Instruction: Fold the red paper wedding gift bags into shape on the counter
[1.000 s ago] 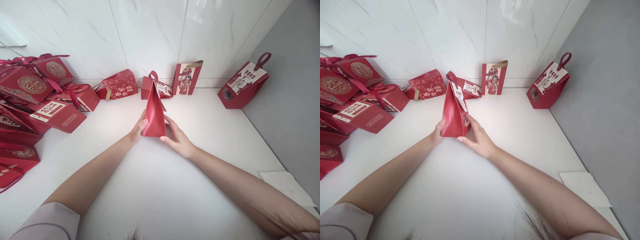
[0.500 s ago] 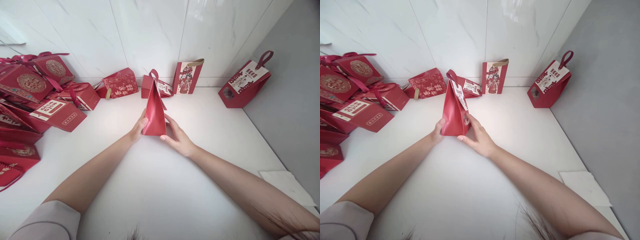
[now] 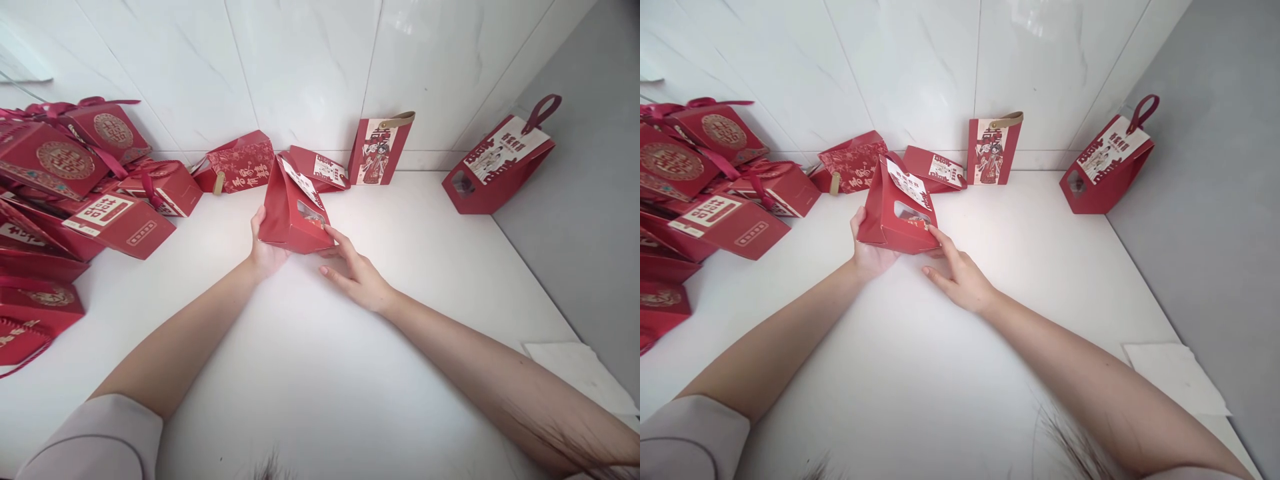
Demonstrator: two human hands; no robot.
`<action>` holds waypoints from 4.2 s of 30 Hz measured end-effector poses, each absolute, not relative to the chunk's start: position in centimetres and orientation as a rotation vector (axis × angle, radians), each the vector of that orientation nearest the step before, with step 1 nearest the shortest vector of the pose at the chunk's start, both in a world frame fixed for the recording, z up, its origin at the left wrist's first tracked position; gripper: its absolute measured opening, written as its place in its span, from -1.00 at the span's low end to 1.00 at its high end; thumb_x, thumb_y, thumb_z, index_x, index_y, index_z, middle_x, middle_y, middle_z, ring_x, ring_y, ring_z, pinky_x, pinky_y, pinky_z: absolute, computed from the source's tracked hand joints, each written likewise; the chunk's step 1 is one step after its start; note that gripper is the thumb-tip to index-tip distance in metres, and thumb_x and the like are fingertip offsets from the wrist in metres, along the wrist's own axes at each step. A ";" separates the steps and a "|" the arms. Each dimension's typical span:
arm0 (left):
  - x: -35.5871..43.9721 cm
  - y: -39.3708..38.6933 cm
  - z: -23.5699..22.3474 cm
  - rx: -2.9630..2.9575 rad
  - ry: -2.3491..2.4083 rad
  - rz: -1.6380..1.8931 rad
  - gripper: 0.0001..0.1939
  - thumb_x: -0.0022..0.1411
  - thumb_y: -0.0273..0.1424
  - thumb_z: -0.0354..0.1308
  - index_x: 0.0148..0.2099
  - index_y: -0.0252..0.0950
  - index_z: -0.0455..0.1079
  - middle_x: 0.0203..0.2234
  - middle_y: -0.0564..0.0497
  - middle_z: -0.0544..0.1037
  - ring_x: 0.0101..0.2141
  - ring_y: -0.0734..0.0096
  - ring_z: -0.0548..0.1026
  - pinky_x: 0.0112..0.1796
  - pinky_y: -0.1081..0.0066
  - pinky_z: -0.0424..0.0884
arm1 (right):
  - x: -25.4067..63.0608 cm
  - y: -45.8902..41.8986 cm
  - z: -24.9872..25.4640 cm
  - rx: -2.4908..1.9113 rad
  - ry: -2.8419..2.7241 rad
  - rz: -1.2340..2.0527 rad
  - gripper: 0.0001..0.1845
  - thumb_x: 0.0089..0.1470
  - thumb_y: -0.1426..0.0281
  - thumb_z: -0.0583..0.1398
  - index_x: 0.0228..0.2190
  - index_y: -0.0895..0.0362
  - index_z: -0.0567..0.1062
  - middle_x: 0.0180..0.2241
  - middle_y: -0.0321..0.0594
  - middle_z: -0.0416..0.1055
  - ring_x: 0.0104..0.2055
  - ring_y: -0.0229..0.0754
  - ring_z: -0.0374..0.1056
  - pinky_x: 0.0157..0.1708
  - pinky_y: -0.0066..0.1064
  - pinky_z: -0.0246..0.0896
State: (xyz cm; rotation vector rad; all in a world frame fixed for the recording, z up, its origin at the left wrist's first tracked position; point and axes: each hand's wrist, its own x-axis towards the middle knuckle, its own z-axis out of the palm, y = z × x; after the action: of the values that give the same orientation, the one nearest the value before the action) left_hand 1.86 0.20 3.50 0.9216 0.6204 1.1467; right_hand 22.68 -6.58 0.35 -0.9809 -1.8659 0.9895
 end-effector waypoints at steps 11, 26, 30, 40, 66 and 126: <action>2.2 0.0 3.6 0.933 0.635 1.160 -0.29 0.33 0.22 -0.06 0.14 -0.21 0.53 0.05 -0.10 0.67 0.19 -0.14 0.54 0.16 0.00 0.49 | 22.7 -6.7 0.4 -1.009 -1.861 0.992 -0.13 0.30 0.21 0.20 0.47 0.04 -0.04 0.11 0.05 0.54 0.23 0.10 0.46 -0.03 -0.06 0.56; 2.3 0.3 3.4 0.931 0.619 1.174 -0.29 0.37 0.19 -0.06 0.22 -0.22 0.48 0.13 -0.09 0.63 0.24 -0.11 0.49 0.20 0.00 0.46 | 22.7 -6.6 0.3 -1.012 -1.878 0.951 -0.12 0.29 0.23 0.20 0.48 0.00 -0.06 0.11 0.00 0.56 0.21 0.10 0.47 -0.17 -0.14 0.59; 2.4 0.2 3.7 0.967 0.627 1.163 -0.27 0.36 0.21 -0.07 0.21 -0.23 0.48 0.13 -0.12 0.63 0.23 -0.12 0.50 0.18 0.01 0.48 | 22.6 -6.5 0.4 -1.017 -1.877 0.959 -0.11 0.29 0.24 0.20 0.48 0.03 -0.07 0.12 0.01 0.55 0.22 0.10 0.46 -0.16 -0.15 0.58; 2.5 0.2 3.8 0.947 0.628 1.164 -0.23 0.35 0.25 -0.07 0.20 -0.24 0.50 0.13 -0.12 0.63 0.21 -0.10 0.52 0.18 0.03 0.49 | 22.6 -6.5 0.6 -1.024 -1.871 0.988 -0.10 0.28 0.26 0.19 0.48 0.02 -0.09 0.13 0.01 0.54 0.23 0.10 0.45 -0.27 -0.21 0.57; 1.6 0.6 3.2 0.866 0.606 1.124 -0.23 0.35 0.24 -0.02 0.23 -0.25 0.49 0.12 -0.14 0.63 0.22 -0.12 0.51 0.24 -0.03 0.41 | 22.3 -6.5 0.5 -1.056 -1.870 1.028 -0.10 0.29 0.28 0.20 0.48 0.08 -0.10 0.15 0.05 0.51 0.24 0.07 0.42 -0.17 -0.19 0.54; 2.4 0.4 4.0 0.896 0.632 1.154 -0.23 0.36 0.27 -0.11 0.19 -0.20 0.51 0.15 -0.11 0.61 0.27 -0.12 0.46 0.21 -0.01 0.45 | 22.4 -6.5 1.0 -1.022 -1.880 1.014 -0.09 0.29 0.32 0.19 0.49 0.07 -0.12 0.18 0.05 0.50 0.26 0.08 0.42 0.12 0.02 0.47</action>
State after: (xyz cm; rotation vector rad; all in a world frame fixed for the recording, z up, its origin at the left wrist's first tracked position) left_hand 2.40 0.43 4.03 0.8957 0.6319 1.1538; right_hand 22.42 -6.46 1.00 -1.0223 -1.8802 1.0140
